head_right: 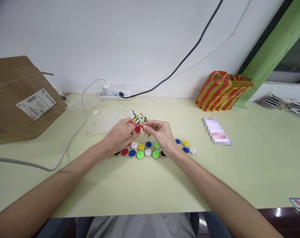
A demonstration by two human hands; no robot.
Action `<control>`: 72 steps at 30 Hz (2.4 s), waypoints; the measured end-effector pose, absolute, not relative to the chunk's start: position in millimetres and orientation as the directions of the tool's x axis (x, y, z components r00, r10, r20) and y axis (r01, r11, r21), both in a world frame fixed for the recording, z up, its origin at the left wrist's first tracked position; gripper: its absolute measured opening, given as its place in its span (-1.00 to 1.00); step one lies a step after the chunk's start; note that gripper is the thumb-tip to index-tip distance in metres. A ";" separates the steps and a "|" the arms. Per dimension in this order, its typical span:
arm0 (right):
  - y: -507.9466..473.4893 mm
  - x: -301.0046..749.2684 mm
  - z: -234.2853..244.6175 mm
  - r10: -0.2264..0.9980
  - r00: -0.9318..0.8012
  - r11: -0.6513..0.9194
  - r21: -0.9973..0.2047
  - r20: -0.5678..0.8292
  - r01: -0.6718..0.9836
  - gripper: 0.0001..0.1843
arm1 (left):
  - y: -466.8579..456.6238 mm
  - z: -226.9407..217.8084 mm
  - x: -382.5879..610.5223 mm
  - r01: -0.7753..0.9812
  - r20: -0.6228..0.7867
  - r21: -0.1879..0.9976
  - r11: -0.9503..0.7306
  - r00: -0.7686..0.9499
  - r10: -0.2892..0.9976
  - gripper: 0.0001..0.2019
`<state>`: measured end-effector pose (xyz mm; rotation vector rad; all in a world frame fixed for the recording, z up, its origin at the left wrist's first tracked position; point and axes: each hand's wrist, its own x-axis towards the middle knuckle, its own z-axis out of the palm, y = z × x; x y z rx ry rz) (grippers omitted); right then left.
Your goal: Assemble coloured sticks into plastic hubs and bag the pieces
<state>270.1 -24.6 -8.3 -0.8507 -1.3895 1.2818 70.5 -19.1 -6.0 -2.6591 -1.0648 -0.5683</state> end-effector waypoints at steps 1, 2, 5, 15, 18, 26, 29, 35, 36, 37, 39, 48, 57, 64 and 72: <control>-24.8 269.8 -8.4 0.951 -0.238 0.166 -0.976 0.197 -0.144 -0.61 | -19.4 -6.0 71.0 0.697 0.423 -0.062 -0.714 0.666 0.614 -0.72; -25.2 269.5 -8.1 0.952 -0.245 0.150 -0.977 0.184 -0.151 -0.61 | -19.8 -5.9 71.6 0.695 0.415 -0.059 -0.716 0.669 0.616 -0.72; -27.5 268.8 -5.1 0.948 -0.274 0.121 -0.981 0.160 -0.152 -0.60 | -22.0 -4.3 73.5 0.691 0.381 -0.025 -0.722 0.675 0.632 -0.69; -28.7 270.7 0.0 0.933 -0.316 0.168 -0.985 0.175 -0.051 -0.52 | -26.1 -1.6 76.5 0.676 0.401 -0.066 -0.734 0.691 0.601 -0.74; -27.0 273.5 2.1 0.932 -0.315 0.177 -0.984 0.179 -0.038 -0.49 | -25.7 -2.8 76.3 0.672 0.401 -0.115 -0.731 0.705 0.585 -0.73; -29.3 269.2 0.0 0.900 -0.402 0.144 -0.985 0.171 -0.095 -0.49 | -30.3 3.9 77.4 0.602 0.391 -0.249 -0.758 0.779 0.490 -0.74; -31.2 266.1 -1.9 0.912 -0.355 0.169 -0.977 0.205 -0.130 -0.51 | -29.7 8.0 76.3 0.591 0.413 -0.087 -0.802 0.754 0.511 -0.69; -32.7 271.9 4.1 0.898 -0.402 0.139 -0.982 0.179 -0.127 -0.55 | -34.2 13.5 72.5 0.598 0.446 0.206 -0.775 0.647 0.618 -0.65; -32.4 273.8 4.9 0.892 -0.418 0.130 -0.983 0.171 -0.126 -0.54 | -34.8 12.9 71.9 0.587 0.452 0.220 -0.779 0.646 0.615 -0.63; -31.9 275.7 5.2 0.886 -0.434 0.123 -0.985 0.164 -0.121 -0.54 | -35.3 11.9 71.4 0.575 0.465 0.230 -0.785 0.644 0.608 -0.61; -30.8 278.9 4.9 0.870 -0.470 0.111 -0.988 0.149 -0.106 -0.53 | -36.0 9.2 71.7 0.544 0.494 0.248 -0.802 0.641 0.587 -0.58; -33.9 279.2 6.9 0.837 -0.502 0.153 -0.974 0.217 -0.165 -0.57 | -46.3 4.8 82.3 0.502 0.574 0.321 -0.803 0.572 0.586 -0.75; -36.7 278.0 8.8 0.866 -0.425 0.297 -0.955 0.263 0.013 -0.67 | -45.7 7.1 84.8 0.515 0.537 0.150 -0.844 0.674 0.507 -0.77; -43.0 275.2 15.2 0.806 -0.437 0.486 -0.868 0.398 0.105 -0.90 | -34.5 4.8 76.1 0.624 0.539 0.227 -0.748 0.559 0.630 -0.75; 12.9 327.6 0.8 0.844 -0.268 0.502 -0.508 0.465 0.699 -0.85 | -19.0 -2.5 66.5 0.731 0.414 0.040 -0.681 0.608 0.677 -0.65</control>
